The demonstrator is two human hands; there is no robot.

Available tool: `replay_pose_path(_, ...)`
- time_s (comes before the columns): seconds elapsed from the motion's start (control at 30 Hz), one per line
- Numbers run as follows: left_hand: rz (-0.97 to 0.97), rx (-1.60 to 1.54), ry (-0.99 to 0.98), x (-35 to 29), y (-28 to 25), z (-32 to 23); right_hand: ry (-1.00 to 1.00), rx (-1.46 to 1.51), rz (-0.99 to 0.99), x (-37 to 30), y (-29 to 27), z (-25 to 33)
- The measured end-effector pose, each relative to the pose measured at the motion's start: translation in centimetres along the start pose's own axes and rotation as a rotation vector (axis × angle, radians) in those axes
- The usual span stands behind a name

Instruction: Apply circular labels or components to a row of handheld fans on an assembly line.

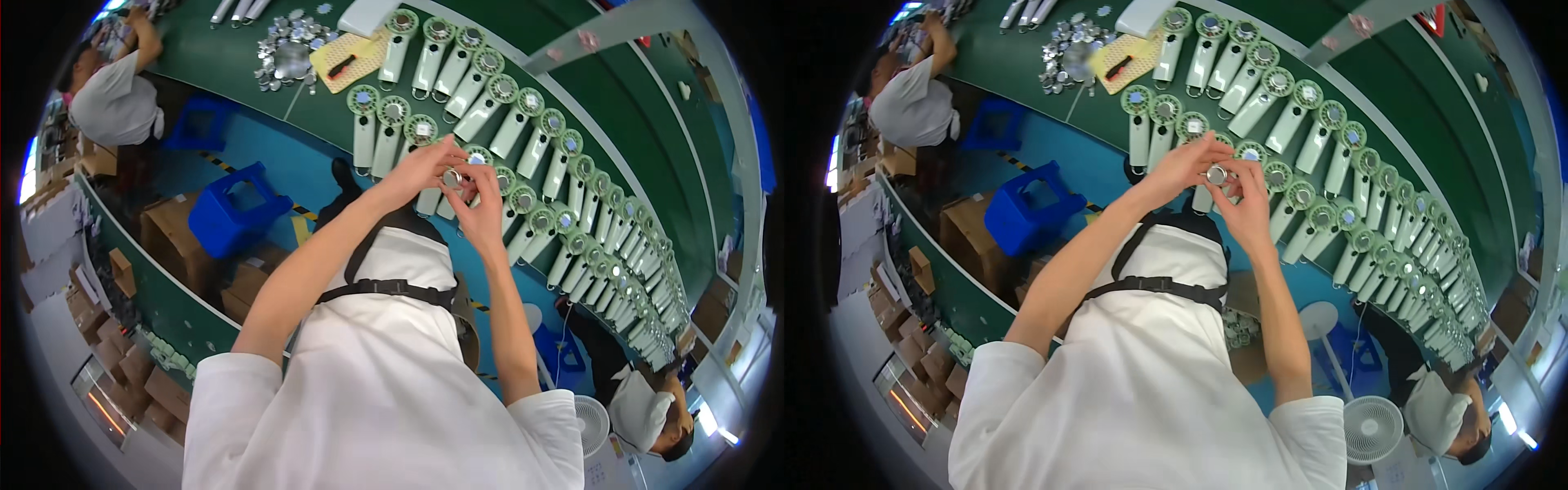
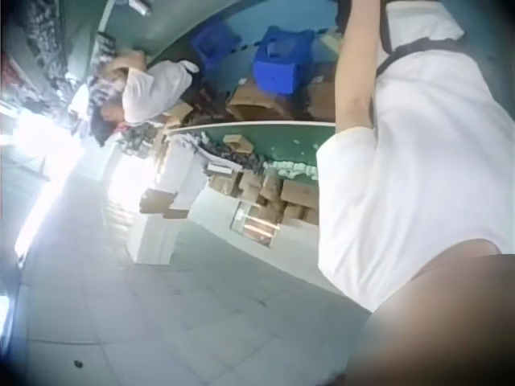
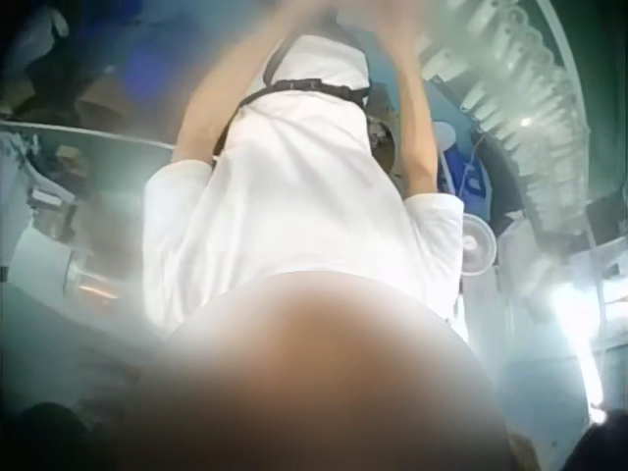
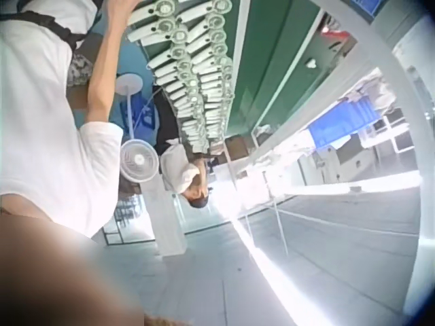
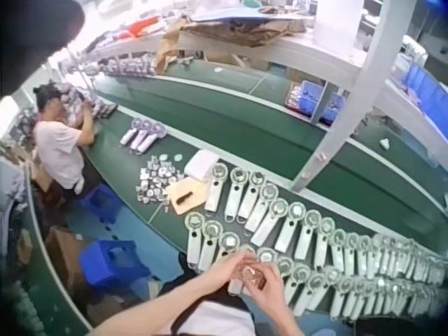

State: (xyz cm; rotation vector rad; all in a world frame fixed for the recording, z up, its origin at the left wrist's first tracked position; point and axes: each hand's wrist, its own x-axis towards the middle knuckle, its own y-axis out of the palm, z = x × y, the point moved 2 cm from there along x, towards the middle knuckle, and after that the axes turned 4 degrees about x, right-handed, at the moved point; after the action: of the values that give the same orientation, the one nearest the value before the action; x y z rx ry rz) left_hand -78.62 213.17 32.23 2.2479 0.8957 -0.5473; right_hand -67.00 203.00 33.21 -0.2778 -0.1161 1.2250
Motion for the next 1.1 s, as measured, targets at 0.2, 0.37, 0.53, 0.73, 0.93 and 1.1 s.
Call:
replay_pose_path(0.2,0.046,0.294,-0.047,-0.9,0.3,4.1,0.070,-0.042,-0.053,-2.9,-0.6,-1.5)
replay_pose_path(0.37,0.001,0.644,0.018,-2.5,0.1,5.6,0.082,-0.132,0.048,-5.2,1.3,-2.1)
replay_pose_path(0.53,0.017,0.362,0.024,-2.8,-1.9,7.0,0.019,-0.055,0.030,-4.1,3.1,-1.9)
replay_pose_path(0.73,-0.198,-0.144,0.123,-4.7,-8.6,6.4,-0.002,-0.086,0.113,0.3,7.9,-0.1)
replay_pose_path(0.93,-0.430,-0.362,-0.035,-8.9,-16.3,5.8,-0.063,-0.037,0.278,9.6,19.0,1.4)
replay_pose_path(1.1,-0.559,-0.274,-0.055,-12.3,-21.9,5.7,-0.108,-0.086,0.259,17.5,28.1,0.6)
